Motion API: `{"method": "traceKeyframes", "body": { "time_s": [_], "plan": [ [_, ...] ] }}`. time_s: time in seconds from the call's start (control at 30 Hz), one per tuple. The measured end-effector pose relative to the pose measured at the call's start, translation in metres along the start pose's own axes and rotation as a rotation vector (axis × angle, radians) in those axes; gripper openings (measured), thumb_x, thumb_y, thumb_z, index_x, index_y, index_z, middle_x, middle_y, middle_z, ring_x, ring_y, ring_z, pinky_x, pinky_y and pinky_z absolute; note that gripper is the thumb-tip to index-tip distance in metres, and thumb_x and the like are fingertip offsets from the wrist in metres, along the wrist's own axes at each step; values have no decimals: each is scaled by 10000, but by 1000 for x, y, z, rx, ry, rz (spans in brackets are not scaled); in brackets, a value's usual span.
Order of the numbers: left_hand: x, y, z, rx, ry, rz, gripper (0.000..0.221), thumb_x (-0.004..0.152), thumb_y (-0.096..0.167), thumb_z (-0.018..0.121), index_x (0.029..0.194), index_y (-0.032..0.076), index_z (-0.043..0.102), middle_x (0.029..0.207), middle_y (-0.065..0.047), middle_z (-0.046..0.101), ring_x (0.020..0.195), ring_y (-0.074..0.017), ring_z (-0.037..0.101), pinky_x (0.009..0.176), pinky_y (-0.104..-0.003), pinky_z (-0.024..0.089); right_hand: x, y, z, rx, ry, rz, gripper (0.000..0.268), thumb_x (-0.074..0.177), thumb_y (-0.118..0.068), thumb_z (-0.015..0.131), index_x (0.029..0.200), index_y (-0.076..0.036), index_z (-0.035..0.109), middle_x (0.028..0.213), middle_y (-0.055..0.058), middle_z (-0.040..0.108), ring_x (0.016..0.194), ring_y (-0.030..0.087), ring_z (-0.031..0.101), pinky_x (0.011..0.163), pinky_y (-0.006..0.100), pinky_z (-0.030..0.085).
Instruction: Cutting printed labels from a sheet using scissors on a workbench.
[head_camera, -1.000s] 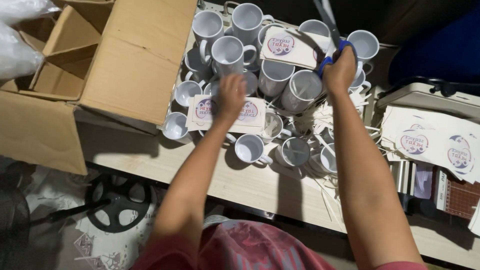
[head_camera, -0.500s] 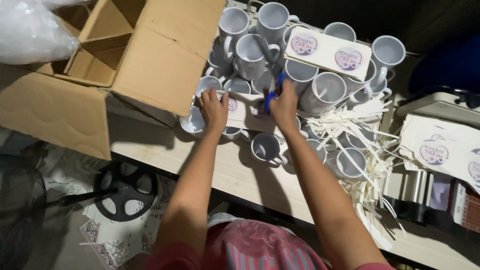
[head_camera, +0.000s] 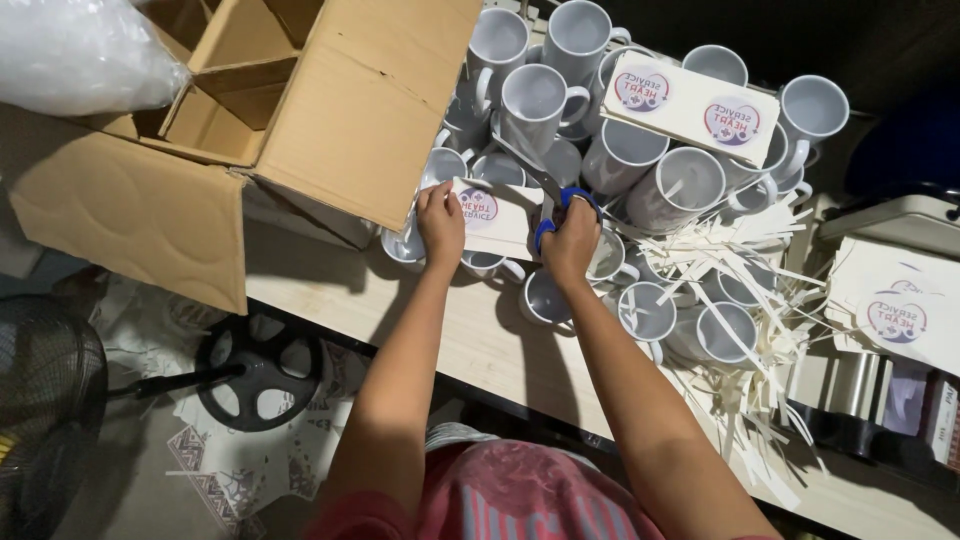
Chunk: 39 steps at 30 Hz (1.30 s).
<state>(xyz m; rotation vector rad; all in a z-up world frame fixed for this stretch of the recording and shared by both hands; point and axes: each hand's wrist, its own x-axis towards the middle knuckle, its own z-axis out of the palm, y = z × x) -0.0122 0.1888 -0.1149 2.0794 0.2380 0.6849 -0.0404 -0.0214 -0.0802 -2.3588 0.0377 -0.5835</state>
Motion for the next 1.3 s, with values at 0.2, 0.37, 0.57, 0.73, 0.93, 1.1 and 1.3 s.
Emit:
{"method": "traceKeyframes", "body": {
  "time_s": [0.2,0.37,0.57,0.73,0.93,1.1,1.3],
  "plan": [
    [4,22,-13,-16,-41,1,117,900,86,711,1015,64,720,1091,-154,666,984,-310,657,817,-390,555,-2,10,8,-37,24,-20,423,749,35,674,1151,-11,550,1076,184,593,1072,411,543,897,500,411],
    [-8,11,-11,-69,-103,-28,370,934,126,724,1282,101,602,1059,-141,729,970,-306,702,828,-400,550,0,0,0,-14,11,6,401,742,17,694,1116,-17,553,1058,178,599,1061,412,546,883,503,409],
    [-22,46,-35,-194,-200,-213,515,965,112,709,1441,71,516,1105,-149,741,930,-261,728,790,-379,566,0,-1,-1,2,47,-28,441,723,7,701,1137,-5,548,1080,184,594,1058,411,545,884,503,410],
    [-37,55,-15,-863,-196,-574,656,928,97,660,1471,176,300,1082,-134,723,896,-185,709,759,-347,625,0,1,0,13,15,28,385,757,12,683,1119,-19,556,1062,175,598,1050,406,551,887,499,414],
    [-54,35,34,-1061,-415,-774,291,1010,147,615,1247,-13,569,1069,-100,676,850,-195,695,708,-335,632,0,4,2,31,69,21,357,753,-14,697,1082,-26,559,1034,180,605,1025,412,559,870,513,414],
    [-60,-11,69,-880,-390,-866,292,1063,158,601,1178,-110,600,1004,-162,670,747,-199,663,624,-339,624,3,4,0,80,77,21,363,770,-23,695,1110,-5,571,1052,205,613,1029,433,568,882,525,433],
    [-54,14,60,-848,-406,-737,274,1036,196,616,1187,-33,631,985,-116,687,752,-171,636,554,-301,557,0,6,-39,253,-28,198,453,867,-224,847,1154,15,589,1039,200,649,921,383,628,812,433,506]
  ]
}}
